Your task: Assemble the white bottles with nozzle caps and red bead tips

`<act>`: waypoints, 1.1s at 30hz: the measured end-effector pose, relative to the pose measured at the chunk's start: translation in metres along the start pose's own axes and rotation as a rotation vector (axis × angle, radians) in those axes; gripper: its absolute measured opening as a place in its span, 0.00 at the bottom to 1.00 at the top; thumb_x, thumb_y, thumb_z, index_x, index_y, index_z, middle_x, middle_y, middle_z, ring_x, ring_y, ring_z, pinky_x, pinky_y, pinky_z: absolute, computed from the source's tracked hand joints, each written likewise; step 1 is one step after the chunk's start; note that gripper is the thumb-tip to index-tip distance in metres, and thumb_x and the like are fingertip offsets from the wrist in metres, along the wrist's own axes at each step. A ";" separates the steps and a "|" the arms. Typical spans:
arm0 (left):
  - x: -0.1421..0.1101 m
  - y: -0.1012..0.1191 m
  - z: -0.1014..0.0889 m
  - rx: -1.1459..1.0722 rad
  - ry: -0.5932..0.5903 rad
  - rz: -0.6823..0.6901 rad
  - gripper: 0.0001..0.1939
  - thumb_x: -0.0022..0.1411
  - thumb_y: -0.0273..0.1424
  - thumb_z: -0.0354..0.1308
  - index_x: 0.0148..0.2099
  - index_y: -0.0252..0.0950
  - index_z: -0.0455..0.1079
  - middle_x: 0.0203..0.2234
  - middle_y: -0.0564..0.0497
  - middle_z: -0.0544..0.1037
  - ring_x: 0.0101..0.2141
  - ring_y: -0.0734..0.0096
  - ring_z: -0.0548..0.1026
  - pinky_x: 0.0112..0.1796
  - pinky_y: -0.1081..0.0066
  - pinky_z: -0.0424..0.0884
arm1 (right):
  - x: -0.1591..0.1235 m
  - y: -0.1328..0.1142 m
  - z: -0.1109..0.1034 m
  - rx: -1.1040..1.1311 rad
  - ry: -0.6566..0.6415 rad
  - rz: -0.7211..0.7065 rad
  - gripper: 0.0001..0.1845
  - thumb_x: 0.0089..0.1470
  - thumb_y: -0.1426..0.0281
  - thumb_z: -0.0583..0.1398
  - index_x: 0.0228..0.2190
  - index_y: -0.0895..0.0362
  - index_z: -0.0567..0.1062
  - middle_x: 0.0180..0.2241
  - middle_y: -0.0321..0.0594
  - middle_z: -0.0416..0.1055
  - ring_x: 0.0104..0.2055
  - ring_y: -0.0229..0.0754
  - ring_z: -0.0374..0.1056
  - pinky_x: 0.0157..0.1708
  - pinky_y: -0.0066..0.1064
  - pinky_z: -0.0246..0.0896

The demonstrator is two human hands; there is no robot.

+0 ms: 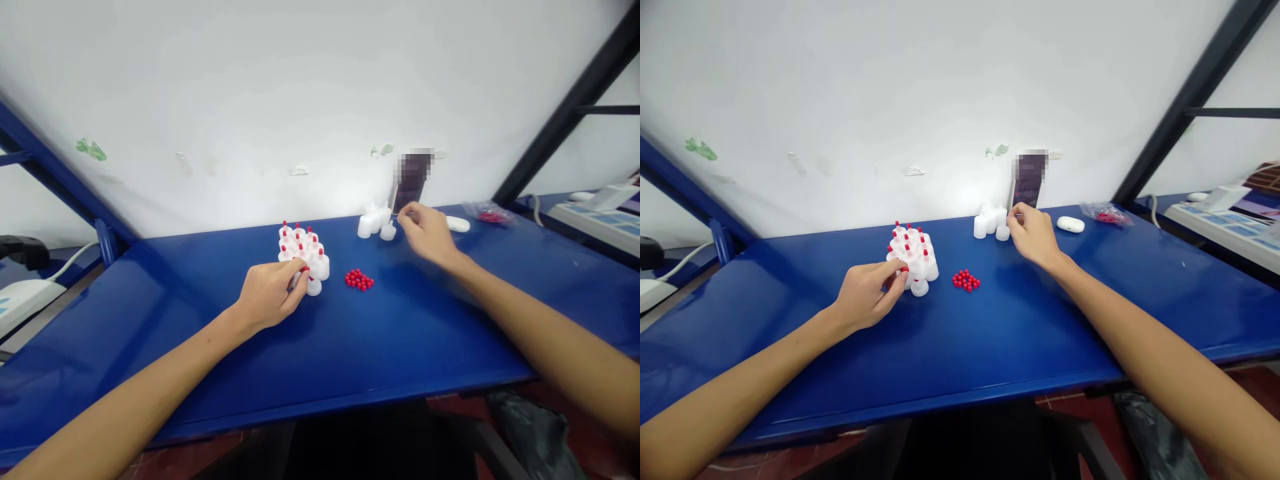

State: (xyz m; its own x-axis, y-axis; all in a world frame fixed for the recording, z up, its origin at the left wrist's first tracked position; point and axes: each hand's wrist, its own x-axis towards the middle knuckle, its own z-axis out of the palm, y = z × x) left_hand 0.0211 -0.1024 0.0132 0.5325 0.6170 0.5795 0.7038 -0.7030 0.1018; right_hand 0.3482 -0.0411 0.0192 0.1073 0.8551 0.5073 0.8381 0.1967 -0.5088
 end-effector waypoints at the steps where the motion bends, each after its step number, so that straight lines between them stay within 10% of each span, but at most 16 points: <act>1: 0.000 -0.001 0.001 0.016 0.001 0.006 0.12 0.68 0.32 0.47 0.36 0.35 0.69 0.19 0.55 0.72 0.19 0.76 0.64 0.25 0.74 0.56 | 0.004 0.009 0.003 -0.002 -0.005 0.054 0.09 0.55 0.68 0.54 0.31 0.56 0.74 0.22 0.40 0.71 0.26 0.44 0.65 0.32 0.34 0.54; 9: -0.003 -0.006 0.001 -0.009 0.029 0.008 0.11 0.68 0.32 0.47 0.38 0.35 0.70 0.18 0.57 0.70 0.19 0.77 0.64 0.25 0.74 0.57 | 0.015 0.034 0.012 -0.099 -0.036 0.211 0.12 0.55 0.69 0.53 0.33 0.58 0.75 0.25 0.44 0.74 0.29 0.46 0.67 0.36 0.36 0.58; 33: -0.006 -0.009 0.009 -0.062 0.057 -0.019 0.10 0.68 0.31 0.49 0.39 0.34 0.70 0.16 0.59 0.67 0.17 0.80 0.64 0.24 0.76 0.58 | 0.013 0.045 0.021 -0.204 -0.408 -0.001 0.22 0.55 0.61 0.58 0.50 0.55 0.71 0.35 0.42 0.77 0.36 0.49 0.72 0.36 0.36 0.60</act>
State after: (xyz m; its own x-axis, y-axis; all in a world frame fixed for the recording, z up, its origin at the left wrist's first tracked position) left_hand 0.0160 -0.0968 0.0021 0.4905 0.6107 0.6216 0.6824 -0.7128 0.1618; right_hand 0.3761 -0.0113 -0.0115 -0.0795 0.9820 0.1713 0.9306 0.1347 -0.3404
